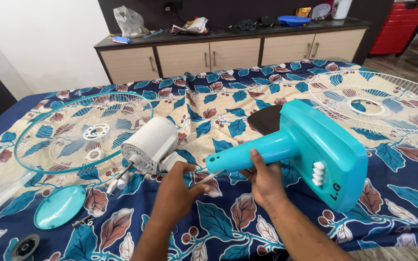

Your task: The person assembles a table fan by installing a switch into the base, securing it with a screwdriver, and threading the power cord through the base. The person handles the fan base, motor, and cord but does not complete full assembly in the clip.

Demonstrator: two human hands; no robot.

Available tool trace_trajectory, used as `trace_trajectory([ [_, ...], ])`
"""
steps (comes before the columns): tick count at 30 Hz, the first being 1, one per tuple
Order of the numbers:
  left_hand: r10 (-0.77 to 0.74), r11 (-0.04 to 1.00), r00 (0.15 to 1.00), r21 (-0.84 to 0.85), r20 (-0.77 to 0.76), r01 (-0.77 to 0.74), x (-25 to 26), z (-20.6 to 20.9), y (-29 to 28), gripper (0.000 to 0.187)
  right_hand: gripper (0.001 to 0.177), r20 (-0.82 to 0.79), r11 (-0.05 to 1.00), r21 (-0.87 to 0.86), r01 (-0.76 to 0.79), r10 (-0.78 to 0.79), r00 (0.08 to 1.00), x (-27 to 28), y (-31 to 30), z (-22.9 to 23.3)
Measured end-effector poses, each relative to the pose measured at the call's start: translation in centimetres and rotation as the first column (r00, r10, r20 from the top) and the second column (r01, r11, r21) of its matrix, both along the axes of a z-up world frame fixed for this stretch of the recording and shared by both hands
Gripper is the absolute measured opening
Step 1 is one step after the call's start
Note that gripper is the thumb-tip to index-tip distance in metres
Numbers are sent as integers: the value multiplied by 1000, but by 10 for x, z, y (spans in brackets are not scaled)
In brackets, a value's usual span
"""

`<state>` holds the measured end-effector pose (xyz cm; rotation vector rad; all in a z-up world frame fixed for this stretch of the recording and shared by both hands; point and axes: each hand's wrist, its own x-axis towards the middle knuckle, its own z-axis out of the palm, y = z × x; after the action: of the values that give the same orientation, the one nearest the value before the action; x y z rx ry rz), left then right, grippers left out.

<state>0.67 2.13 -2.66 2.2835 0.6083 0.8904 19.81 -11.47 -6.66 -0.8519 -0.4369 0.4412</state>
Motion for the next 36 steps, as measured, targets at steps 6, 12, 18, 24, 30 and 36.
trace_trajectory([
  [6,63,979,947,204,-316,3,-14,-6,13,14,40,-31,1000,-12,19,-19,999,3,0,-10],
  [12,103,928,979,370,-178,-30,1,-7,2,13,49,-45,998,-64,16,-18,999,0,2,-13],
  [18,84,980,996,-178,-37,-89,17,-3,-10,63,50,-76,993,-60,-100,96,992,2,11,-19],
  [24,-27,1000,1000,3,6,27,12,-14,-13,96,53,11,958,-265,-109,116,993,-3,17,-22],
  [30,0,988,1000,154,29,-5,19,-36,-9,71,48,-140,898,-376,-230,190,972,-8,17,-15],
  [36,56,965,998,253,40,-64,25,-43,-8,66,43,-324,868,-203,-453,377,868,-41,0,11],
])
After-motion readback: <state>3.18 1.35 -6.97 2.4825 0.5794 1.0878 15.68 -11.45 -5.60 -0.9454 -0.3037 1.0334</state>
